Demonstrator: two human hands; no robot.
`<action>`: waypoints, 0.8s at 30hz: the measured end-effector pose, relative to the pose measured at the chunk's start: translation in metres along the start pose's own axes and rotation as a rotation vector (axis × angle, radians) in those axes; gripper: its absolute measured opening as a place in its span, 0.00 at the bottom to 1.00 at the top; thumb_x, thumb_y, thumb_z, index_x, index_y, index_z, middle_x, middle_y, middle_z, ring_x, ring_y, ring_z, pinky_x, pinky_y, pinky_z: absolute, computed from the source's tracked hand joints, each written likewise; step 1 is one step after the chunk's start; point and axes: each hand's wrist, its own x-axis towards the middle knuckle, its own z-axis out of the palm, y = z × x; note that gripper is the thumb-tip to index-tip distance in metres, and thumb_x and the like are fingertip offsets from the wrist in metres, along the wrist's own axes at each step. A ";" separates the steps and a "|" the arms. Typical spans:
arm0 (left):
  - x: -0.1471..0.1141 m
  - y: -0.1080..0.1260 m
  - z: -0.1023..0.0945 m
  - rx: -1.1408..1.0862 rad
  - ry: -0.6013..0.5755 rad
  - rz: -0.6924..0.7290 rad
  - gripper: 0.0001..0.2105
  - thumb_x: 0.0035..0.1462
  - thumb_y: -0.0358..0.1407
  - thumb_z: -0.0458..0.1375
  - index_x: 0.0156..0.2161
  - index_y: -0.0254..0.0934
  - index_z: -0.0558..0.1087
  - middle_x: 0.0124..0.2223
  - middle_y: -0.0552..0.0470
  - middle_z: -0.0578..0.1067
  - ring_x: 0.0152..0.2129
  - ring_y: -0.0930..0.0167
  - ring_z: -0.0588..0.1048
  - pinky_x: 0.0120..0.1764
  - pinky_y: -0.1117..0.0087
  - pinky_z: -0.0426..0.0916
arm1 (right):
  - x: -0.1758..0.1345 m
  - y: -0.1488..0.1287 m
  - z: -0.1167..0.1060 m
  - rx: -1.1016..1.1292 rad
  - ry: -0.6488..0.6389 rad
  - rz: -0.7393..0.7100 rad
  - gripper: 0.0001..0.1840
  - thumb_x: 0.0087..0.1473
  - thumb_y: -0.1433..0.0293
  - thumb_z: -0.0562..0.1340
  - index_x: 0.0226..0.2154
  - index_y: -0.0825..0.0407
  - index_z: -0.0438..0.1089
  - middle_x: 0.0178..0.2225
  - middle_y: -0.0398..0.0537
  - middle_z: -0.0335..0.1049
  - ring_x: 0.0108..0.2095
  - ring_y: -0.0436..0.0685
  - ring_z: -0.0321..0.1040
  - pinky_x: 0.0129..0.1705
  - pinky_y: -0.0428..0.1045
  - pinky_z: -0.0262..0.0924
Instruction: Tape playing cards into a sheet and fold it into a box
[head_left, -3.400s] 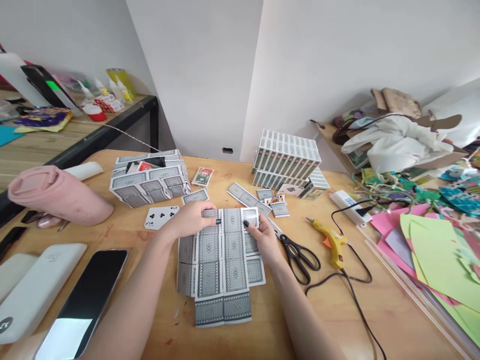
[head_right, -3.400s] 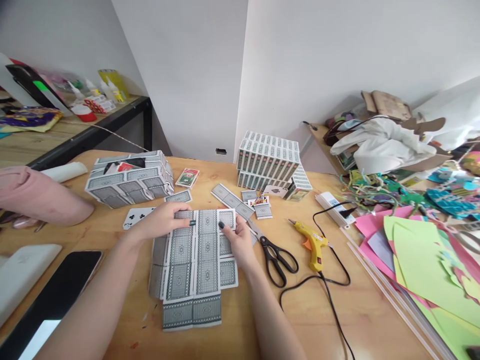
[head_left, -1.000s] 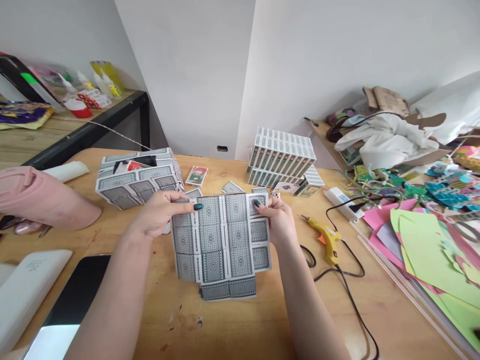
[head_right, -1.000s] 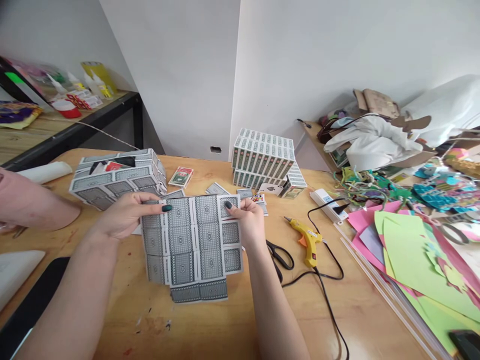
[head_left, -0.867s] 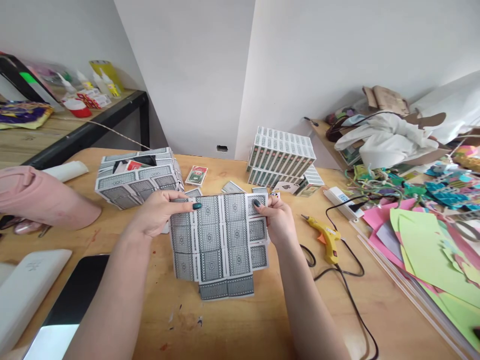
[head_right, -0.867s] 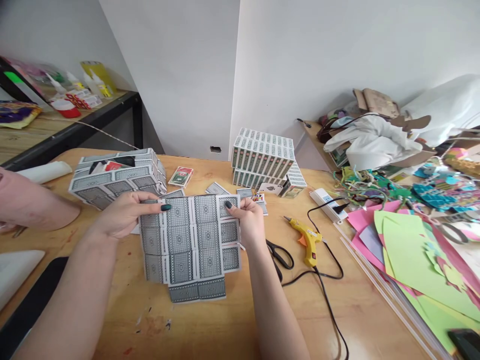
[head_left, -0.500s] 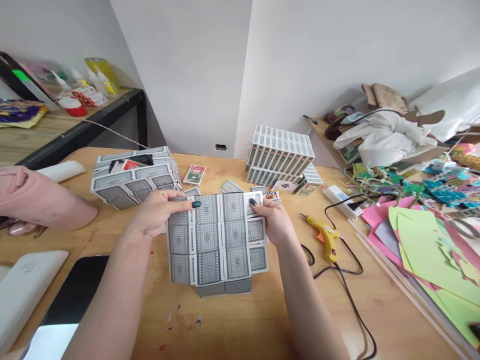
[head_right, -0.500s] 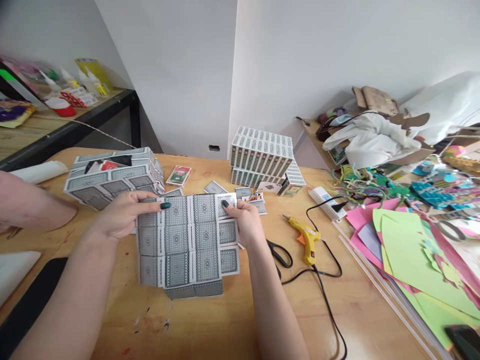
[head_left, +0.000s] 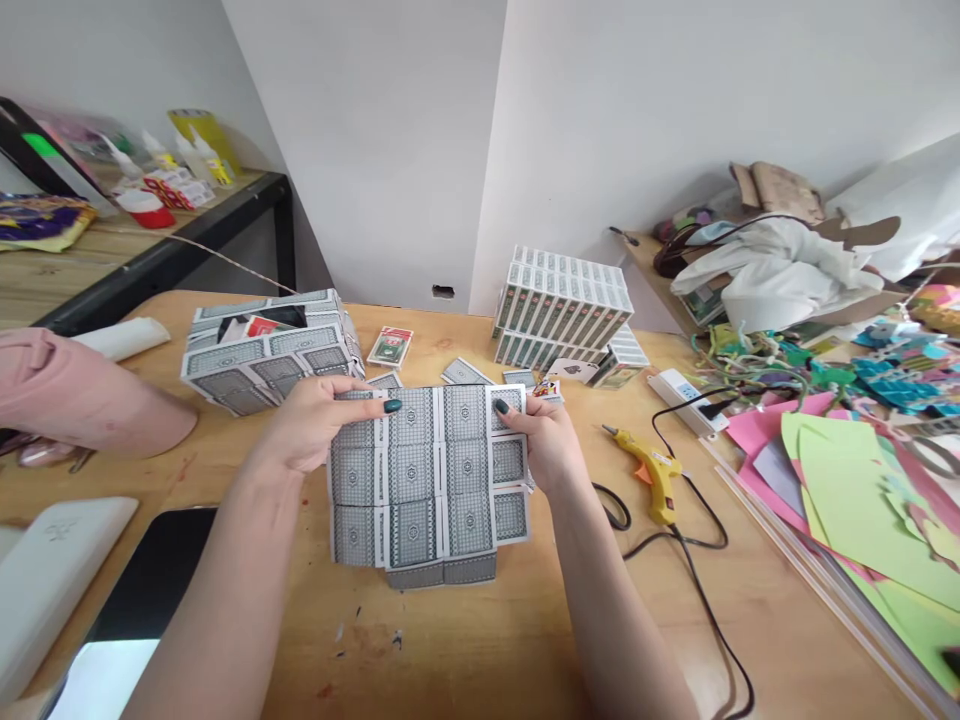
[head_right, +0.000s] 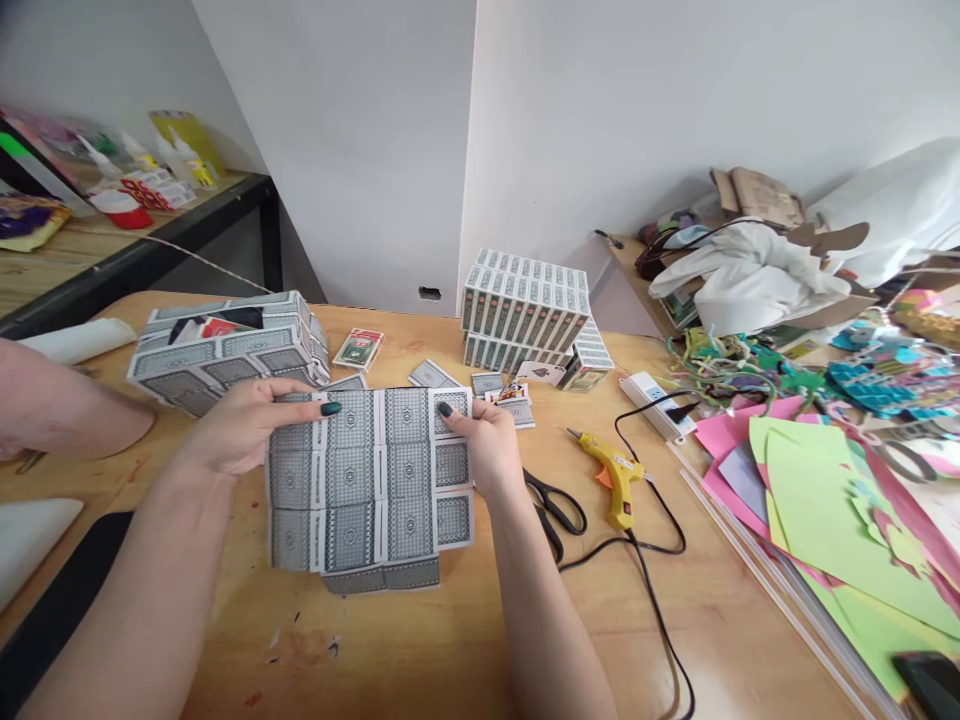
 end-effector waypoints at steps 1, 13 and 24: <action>-0.001 0.001 0.000 0.000 -0.004 0.002 0.10 0.33 0.31 0.69 0.25 0.34 0.75 0.22 0.56 0.77 0.19 0.75 0.74 0.25 0.76 0.69 | -0.001 0.000 0.001 -0.002 0.006 -0.008 0.13 0.30 0.64 0.72 0.19 0.53 0.72 0.18 0.44 0.71 0.19 0.52 0.64 0.21 0.47 0.57; 0.005 -0.003 -0.001 0.039 0.024 0.005 0.12 0.27 0.32 0.70 0.23 0.36 0.75 0.22 0.56 0.76 0.19 0.74 0.73 0.24 0.75 0.67 | 0.000 0.005 0.005 0.015 0.066 -0.018 0.12 0.30 0.65 0.71 0.18 0.53 0.71 0.17 0.41 0.69 0.18 0.50 0.61 0.22 0.47 0.55; 0.011 -0.008 -0.013 0.436 -0.006 -0.014 0.15 0.35 0.41 0.66 0.31 0.37 0.74 0.28 0.53 0.76 0.26 0.69 0.74 0.29 0.70 0.67 | -0.002 -0.001 -0.002 -0.175 -0.098 -0.025 0.14 0.34 0.64 0.70 0.26 0.54 0.71 0.24 0.45 0.74 0.27 0.54 0.69 0.30 0.48 0.61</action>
